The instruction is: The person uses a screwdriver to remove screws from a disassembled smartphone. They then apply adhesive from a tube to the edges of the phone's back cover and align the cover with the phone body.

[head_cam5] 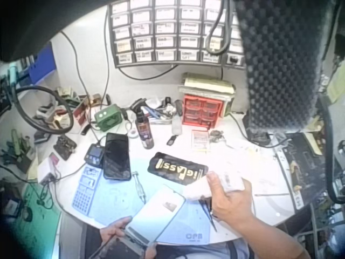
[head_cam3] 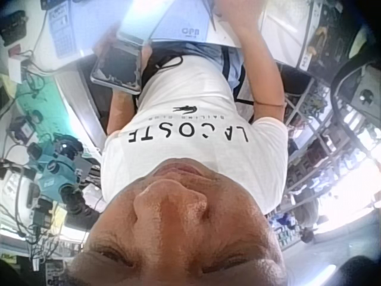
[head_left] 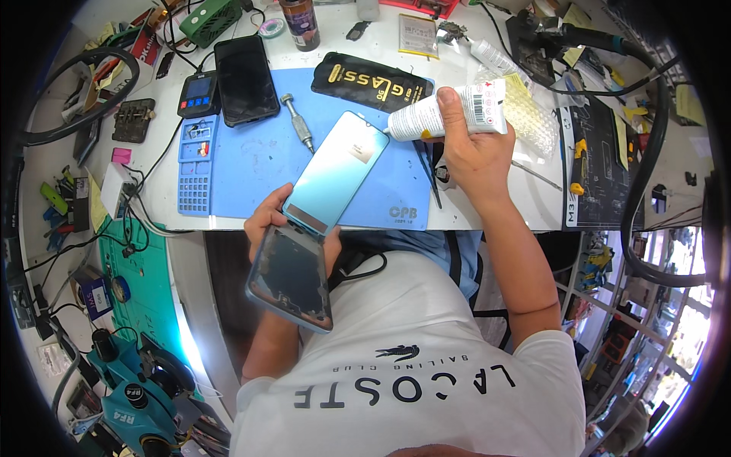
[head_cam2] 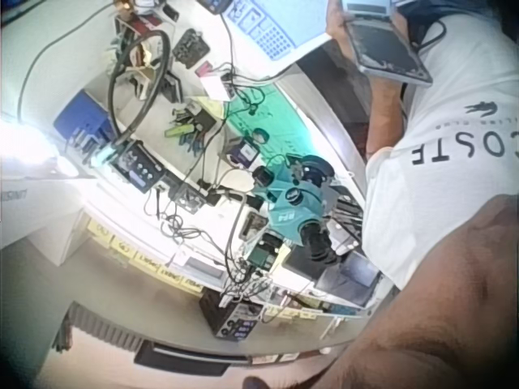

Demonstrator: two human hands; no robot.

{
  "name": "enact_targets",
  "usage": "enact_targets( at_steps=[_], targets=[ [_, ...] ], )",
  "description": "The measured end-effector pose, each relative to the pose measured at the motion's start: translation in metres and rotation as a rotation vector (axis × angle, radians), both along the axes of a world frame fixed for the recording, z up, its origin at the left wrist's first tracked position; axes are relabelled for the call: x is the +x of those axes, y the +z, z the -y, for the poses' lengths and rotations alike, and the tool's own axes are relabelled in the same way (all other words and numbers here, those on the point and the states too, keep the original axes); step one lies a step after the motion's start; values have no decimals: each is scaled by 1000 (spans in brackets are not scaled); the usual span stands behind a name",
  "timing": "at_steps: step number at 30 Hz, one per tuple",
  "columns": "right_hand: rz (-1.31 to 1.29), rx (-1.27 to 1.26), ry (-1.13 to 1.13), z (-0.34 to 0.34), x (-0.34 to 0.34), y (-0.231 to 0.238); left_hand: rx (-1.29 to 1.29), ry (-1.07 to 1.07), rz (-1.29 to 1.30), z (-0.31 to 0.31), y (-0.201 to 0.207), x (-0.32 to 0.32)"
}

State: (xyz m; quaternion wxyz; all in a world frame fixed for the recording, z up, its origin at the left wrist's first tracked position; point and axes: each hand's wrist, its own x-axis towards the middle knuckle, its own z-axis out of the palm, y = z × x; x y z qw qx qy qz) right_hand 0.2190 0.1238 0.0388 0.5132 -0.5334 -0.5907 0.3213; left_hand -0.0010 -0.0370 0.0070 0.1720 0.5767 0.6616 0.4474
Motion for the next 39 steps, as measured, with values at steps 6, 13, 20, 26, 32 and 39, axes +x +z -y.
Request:
enact_targets(
  at_steps=[6,13,20,26,32,39],
  targets=[
    [67,54,-7,9,7,4,43,-10,58,-2,1,1],
    [22,30,-9,14,7,8,45,0,59,-1,0,3],
    [81,34,35,22,8,4,13,3,29,0,2,2],
    [45,58,63,36,-1,1,33,1,26,0,2,2],
    [45,-30,152,62,-9,5,22,0,-11,0,2,0],
    [9,-1,253,81,-20,3,31,-3,12,0,1,1]
  ],
)
